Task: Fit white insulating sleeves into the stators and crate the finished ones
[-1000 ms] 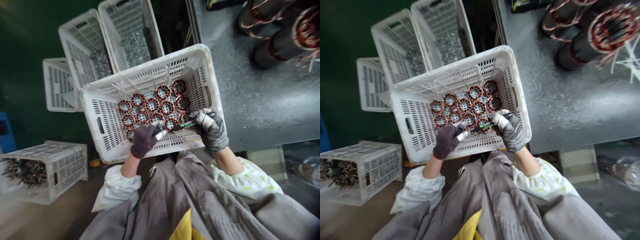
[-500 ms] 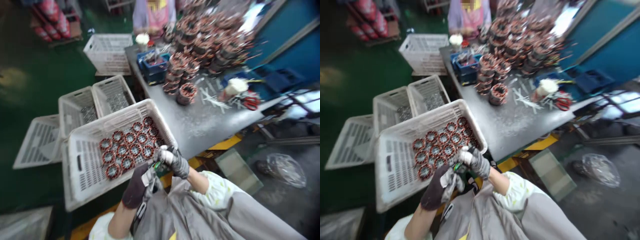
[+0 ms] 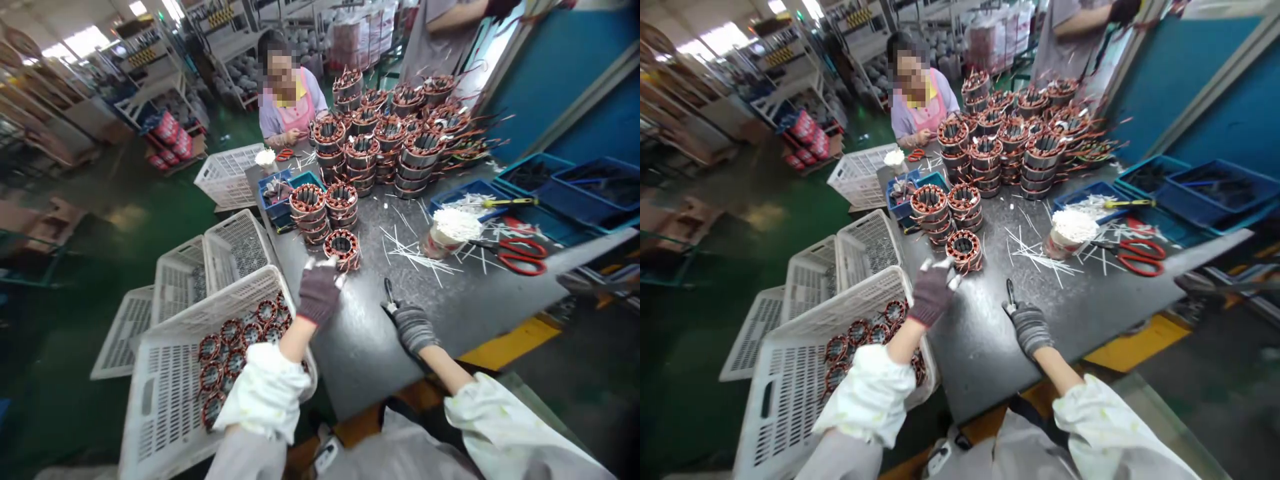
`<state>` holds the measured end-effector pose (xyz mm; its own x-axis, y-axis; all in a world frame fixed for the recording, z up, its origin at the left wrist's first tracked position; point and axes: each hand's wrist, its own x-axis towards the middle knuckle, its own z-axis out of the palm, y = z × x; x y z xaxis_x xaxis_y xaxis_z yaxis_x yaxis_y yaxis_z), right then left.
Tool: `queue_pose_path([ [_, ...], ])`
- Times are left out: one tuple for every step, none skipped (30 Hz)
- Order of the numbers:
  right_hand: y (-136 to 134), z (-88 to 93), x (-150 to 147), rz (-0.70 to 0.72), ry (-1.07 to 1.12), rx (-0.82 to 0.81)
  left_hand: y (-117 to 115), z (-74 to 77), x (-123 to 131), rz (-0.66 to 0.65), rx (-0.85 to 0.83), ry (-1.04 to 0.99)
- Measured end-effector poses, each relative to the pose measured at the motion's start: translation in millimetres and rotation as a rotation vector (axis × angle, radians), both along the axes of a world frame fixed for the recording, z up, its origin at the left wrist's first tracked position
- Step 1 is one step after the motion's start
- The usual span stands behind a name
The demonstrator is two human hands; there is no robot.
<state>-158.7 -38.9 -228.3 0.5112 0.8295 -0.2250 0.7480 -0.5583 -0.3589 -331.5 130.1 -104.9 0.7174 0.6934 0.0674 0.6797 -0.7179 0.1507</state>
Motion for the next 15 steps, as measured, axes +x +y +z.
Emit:
queue_pose_path([
  [3.7, -3.9, 13.1, -0.007, 0.002, -0.006, 11.6, -5.8, 29.0, 0.001, 0.014, 0.038],
  [6.2, -6.6, 24.6, -0.009, 0.005, -0.012, 22.2, -13.2, 54.5, 0.007, 0.021, 0.068],
  [7.7, -8.9, 34.7, -0.008, 0.010, -0.016, 31.5, -21.7, 75.4, 0.019, 0.020, 0.096],
  [8.2, -11.2, 43.8, -0.001, 0.013, -0.016, 39.1, -30.5, 91.3, 0.035, 0.014, 0.116],
  [7.7, -13.9, 51.9, 0.015, 0.008, -0.010, 44.4, -38.9, 101.9, 0.049, 0.007, 0.137],
  [6.6, -17.3, 59.2, 0.040, -0.007, -0.001, 47.2, -46.3, 107.5, 0.059, -0.001, 0.154],
  [5.1, -21.2, 65.5, 0.074, -0.033, 0.012, 47.1, -52.2, 108.5, 0.062, -0.009, 0.166],
  [3.5, -25.3, 70.8, 0.112, -0.066, 0.031, 44.0, -56.3, 105.5, 0.059, -0.016, 0.173],
  [2.7, -28.7, 74.9, 0.151, -0.100, 0.060, 38.1, -58.6, 99.3, 0.052, -0.023, 0.176],
  [3.3, -30.7, 77.6, 0.178, -0.127, 0.098, 29.5, -59.4, 90.7, 0.042, -0.031, 0.177],
  [6.3, -30.3, 78.9, 0.186, -0.143, 0.146, 18.6, -59.1, 80.3, 0.033, -0.039, 0.178],
  [12.5, -26.5, 78.8, 0.181, -0.147, 0.210, 5.9, -58.2, 68.6, 0.026, -0.048, 0.179],
  [22.9, -18.8, 77.3, 0.172, -0.142, 0.289, -8.1, -57.2, 56.1, 0.018, -0.056, 0.179],
  [38.1, -7.0, 74.6, 0.177, -0.133, 0.375, -22.8, -56.7, 43.2, 0.015, -0.065, 0.180],
  [58.5, 8.8, 71.0, 0.194, -0.120, 0.464, -37.7, -56.9, 30.0, 0.011, -0.076, 0.181],
])
